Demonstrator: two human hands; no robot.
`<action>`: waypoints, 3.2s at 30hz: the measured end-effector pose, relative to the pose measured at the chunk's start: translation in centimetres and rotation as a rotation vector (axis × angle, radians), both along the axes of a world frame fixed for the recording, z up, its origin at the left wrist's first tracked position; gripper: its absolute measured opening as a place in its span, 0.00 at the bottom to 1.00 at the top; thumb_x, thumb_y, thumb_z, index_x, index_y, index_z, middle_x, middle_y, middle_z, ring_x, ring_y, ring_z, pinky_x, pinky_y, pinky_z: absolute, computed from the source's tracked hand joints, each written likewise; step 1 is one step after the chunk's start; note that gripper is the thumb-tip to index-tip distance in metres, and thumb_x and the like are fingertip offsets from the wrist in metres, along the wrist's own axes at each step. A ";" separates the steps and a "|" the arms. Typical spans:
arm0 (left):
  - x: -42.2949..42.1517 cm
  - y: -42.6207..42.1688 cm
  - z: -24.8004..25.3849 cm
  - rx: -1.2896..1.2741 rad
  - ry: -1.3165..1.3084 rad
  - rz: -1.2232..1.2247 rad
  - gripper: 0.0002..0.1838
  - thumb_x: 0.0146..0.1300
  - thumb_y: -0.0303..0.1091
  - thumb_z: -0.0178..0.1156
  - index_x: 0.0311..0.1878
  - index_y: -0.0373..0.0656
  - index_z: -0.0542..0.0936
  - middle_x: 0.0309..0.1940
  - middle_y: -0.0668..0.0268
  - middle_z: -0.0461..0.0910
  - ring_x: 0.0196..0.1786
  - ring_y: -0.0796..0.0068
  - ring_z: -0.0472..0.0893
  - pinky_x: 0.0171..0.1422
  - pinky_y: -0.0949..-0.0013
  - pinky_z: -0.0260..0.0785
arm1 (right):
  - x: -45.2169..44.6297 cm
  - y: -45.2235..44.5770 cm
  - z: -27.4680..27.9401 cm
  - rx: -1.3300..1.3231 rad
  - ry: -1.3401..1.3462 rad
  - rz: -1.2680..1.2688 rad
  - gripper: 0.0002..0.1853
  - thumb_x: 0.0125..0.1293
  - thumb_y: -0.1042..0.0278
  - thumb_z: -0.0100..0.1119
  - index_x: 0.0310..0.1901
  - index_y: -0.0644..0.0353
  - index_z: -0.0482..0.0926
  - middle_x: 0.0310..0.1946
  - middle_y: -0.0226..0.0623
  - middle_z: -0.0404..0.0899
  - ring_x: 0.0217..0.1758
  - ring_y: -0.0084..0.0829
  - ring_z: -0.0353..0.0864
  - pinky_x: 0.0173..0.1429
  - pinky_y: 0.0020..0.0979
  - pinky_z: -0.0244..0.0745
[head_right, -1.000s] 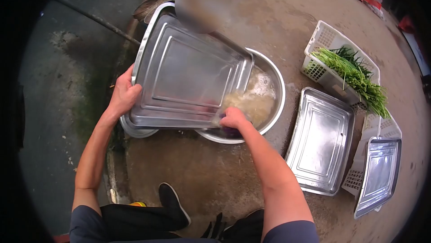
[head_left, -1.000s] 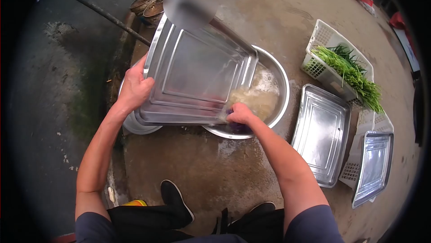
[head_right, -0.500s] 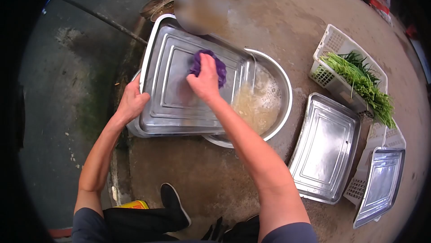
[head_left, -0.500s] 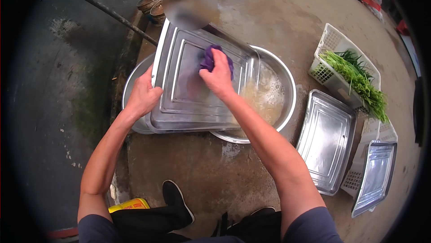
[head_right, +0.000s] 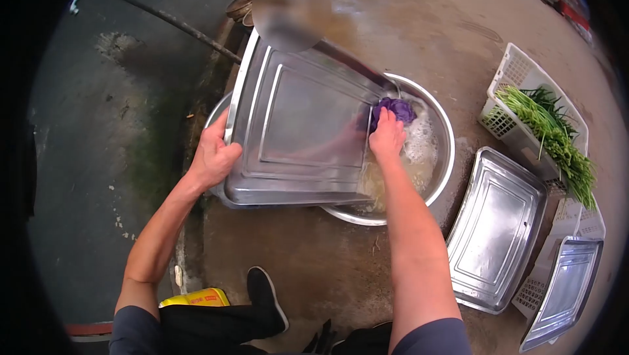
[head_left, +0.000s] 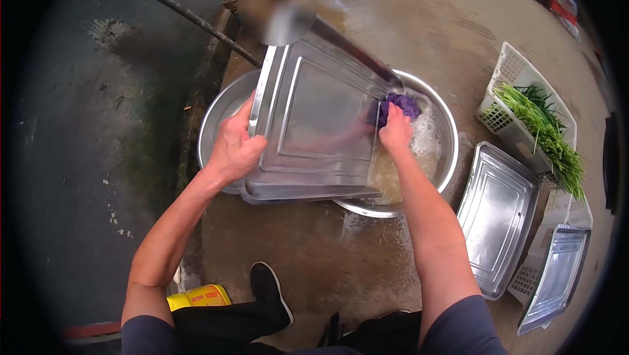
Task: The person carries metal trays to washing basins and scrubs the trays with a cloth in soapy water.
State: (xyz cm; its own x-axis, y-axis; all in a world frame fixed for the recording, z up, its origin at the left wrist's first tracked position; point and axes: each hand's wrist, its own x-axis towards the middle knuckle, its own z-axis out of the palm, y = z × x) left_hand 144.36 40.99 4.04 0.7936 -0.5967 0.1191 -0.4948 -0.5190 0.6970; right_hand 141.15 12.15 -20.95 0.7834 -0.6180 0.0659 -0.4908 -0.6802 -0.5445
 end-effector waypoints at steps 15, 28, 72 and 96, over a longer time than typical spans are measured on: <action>1.7 -0.2 -0.9 -0.132 0.107 -0.002 0.33 0.48 0.22 0.46 0.63 0.38 0.72 0.39 0.65 0.82 0.41 0.79 0.77 0.50 0.76 0.68 | -9.0 3.0 1.2 0.252 0.485 0.342 0.18 0.45 0.66 0.56 0.40 0.62 0.83 0.42 0.53 0.82 0.48 0.50 0.81 0.53 0.42 0.76; 3.4 0.8 -2.8 -0.274 0.352 0.255 0.31 0.46 0.20 0.51 0.60 0.38 0.76 0.41 0.63 0.82 0.39 0.76 0.80 0.45 0.75 0.72 | -7.5 10.3 8.9 0.946 0.021 0.469 0.12 0.48 0.64 0.58 0.33 0.61 0.81 0.24 0.44 0.81 0.31 0.39 0.82 0.41 0.39 0.76; 1.9 -0.6 -1.4 -0.317 0.543 0.216 0.41 0.43 0.15 0.46 0.68 0.41 0.67 0.50 0.65 0.77 0.45 0.79 0.78 0.51 0.75 0.71 | 0.5 0.5 -1.0 0.379 -0.002 0.090 0.26 0.52 0.60 0.54 0.55 0.59 0.73 0.54 0.47 0.77 0.57 0.49 0.76 0.62 0.44 0.70; 0.8 0.6 -2.7 -0.329 0.547 0.178 0.39 0.44 0.17 0.45 0.67 0.39 0.67 0.48 0.66 0.78 0.45 0.79 0.77 0.49 0.75 0.70 | 6.2 10.6 9.0 0.546 -0.455 0.371 0.28 0.50 0.63 0.55 0.57 0.56 0.75 0.53 0.43 0.79 0.55 0.45 0.78 0.59 0.38 0.72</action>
